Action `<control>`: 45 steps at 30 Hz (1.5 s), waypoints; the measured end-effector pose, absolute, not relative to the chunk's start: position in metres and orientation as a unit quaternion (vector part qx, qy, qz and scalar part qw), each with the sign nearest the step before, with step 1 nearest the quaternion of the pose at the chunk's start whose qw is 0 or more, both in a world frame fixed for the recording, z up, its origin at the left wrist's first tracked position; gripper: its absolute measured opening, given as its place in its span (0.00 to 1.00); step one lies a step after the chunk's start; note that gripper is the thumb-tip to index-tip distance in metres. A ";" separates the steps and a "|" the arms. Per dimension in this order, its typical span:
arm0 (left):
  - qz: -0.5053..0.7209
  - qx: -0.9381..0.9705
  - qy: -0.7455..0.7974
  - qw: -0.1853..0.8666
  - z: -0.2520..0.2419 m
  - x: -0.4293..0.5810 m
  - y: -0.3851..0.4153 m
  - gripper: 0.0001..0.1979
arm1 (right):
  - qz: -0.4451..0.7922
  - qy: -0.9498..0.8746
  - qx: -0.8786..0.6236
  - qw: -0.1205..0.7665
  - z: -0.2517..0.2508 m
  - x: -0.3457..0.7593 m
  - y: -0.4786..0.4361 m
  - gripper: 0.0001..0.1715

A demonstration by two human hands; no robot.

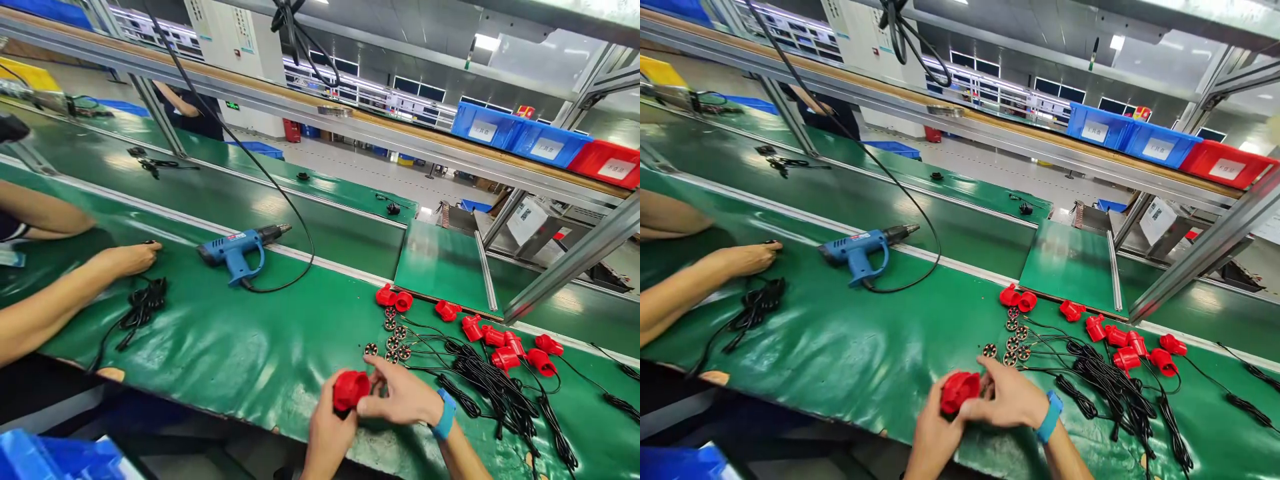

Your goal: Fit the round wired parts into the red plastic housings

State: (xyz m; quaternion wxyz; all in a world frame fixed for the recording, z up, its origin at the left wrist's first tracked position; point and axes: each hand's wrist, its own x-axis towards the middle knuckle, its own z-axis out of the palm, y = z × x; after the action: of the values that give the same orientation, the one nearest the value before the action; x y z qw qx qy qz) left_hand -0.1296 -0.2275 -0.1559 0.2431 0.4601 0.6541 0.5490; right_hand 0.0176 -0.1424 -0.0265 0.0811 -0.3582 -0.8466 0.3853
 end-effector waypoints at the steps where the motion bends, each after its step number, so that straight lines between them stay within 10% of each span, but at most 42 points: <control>1: 0.557 0.415 0.668 0.267 -0.155 -0.138 -0.235 0.29 | 0.369 -0.843 -0.378 0.100 -0.034 0.015 -0.136 0.36; 7: 0.608 0.275 0.589 0.456 -0.124 -0.148 -0.254 0.44 | 0.127 -0.847 -0.497 0.137 -0.079 -0.017 -0.124 0.14; 18: 0.601 0.291 0.536 0.516 -0.107 -0.093 -0.253 0.36 | 0.401 -0.646 -0.447 0.471 0.001 0.097 -0.195 0.18; 23: 0.511 0.448 0.512 0.526 -0.088 -0.062 -0.247 0.19 | 0.350 -0.737 -0.458 0.352 0.026 0.125 -0.228 0.21; 35: 0.517 0.572 0.448 0.452 -0.095 -0.043 -0.254 0.17 | 0.271 -0.794 -0.483 0.252 -0.019 0.106 -0.260 0.31; 40: 0.502 0.565 0.471 0.454 -0.094 -0.043 -0.257 0.18 | 0.214 -0.821 -0.466 0.250 -0.021 0.108 -0.266 0.13; 45: 0.497 0.578 0.465 0.449 -0.098 -0.045 -0.258 0.16 | 0.158 -0.857 -0.446 0.206 -0.020 0.108 -0.264 0.15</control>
State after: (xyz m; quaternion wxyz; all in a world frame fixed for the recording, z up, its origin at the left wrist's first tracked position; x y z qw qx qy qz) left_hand -0.0452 -0.2579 -0.0983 0.4494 0.5783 0.4651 0.4973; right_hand 0.1077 -0.2643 -0.0203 0.2056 -0.4458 -0.8567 0.1581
